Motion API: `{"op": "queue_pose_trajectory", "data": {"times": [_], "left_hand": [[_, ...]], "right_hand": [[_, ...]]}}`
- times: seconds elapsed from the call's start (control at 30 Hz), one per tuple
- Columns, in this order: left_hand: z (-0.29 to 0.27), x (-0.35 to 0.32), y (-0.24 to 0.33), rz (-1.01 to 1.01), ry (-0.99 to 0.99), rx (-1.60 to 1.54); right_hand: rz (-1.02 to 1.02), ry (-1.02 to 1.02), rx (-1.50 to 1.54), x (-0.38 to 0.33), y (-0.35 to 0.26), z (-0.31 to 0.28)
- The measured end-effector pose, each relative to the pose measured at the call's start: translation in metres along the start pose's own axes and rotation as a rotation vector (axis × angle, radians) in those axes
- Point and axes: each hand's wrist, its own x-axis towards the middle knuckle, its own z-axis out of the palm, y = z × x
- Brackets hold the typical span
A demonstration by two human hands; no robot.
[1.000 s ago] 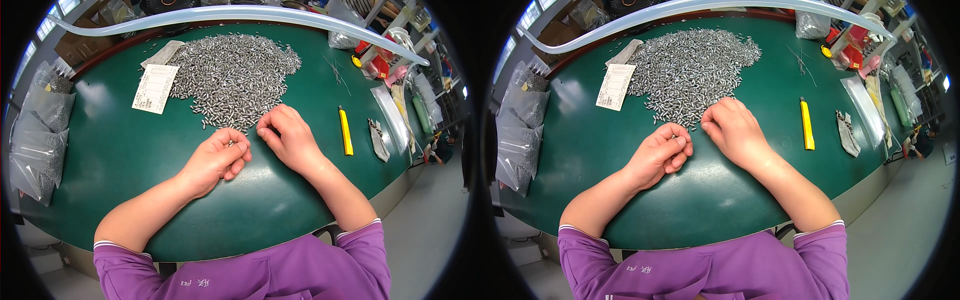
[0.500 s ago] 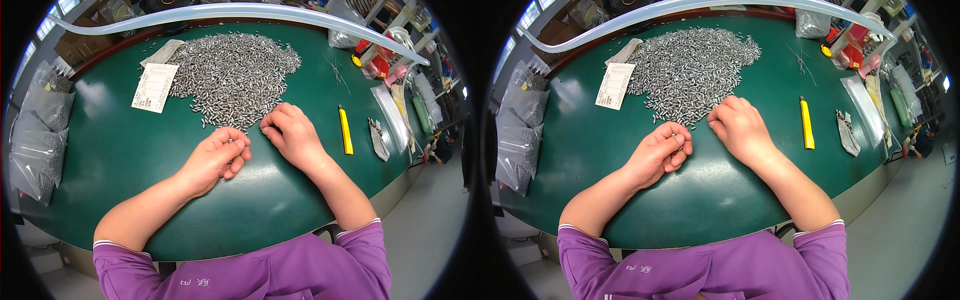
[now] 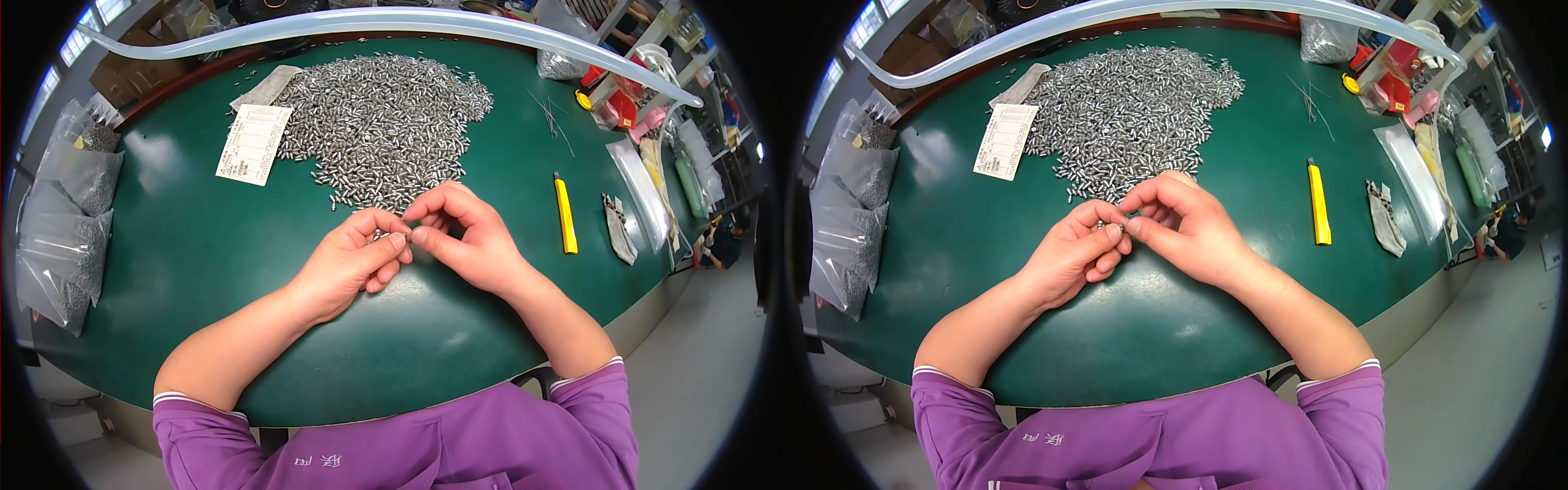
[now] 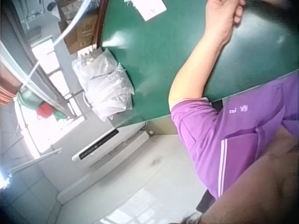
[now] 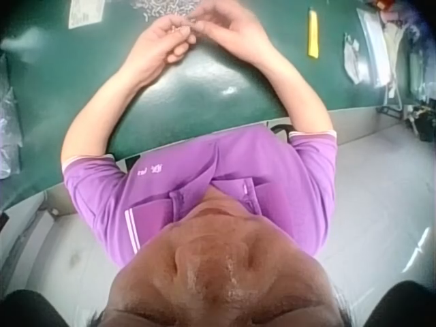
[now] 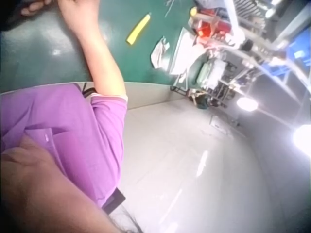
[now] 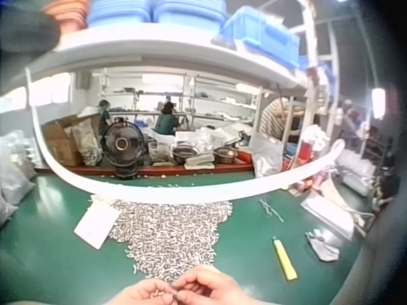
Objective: Picking through a large pile of small metal components on a workbench to sort or inspect them.
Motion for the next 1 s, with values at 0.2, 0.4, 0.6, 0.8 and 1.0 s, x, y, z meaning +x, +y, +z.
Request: {"op": "queue_pose_trajectory", "data": {"times": [0.2,0.4,0.6,0.8,1.0], "left_hand": [[0.001,0.002,0.001,-0.002,-0.023,-0.001],[-0.002,0.001,0.001,0.0,-0.041,-0.007],[-0.001,0.0,0.001,0.008,-0.043,-0.035],[-0.001,0.0,0.001,-0.003,-0.025,-0.021],[-0.001,0.0,0.001,0.015,-0.012,-0.041]], "right_hand": [[-0.054,0.245,-0.27,0.005,0.013,-0.011],[-0.068,0.28,-0.482,0.01,0.021,-0.016],[-0.139,0.219,-0.694,0.007,0.023,-0.015],[-0.172,0.271,-0.697,0.008,0.021,-0.013],[-0.216,0.213,-0.806,0.007,0.025,-0.016]]}}
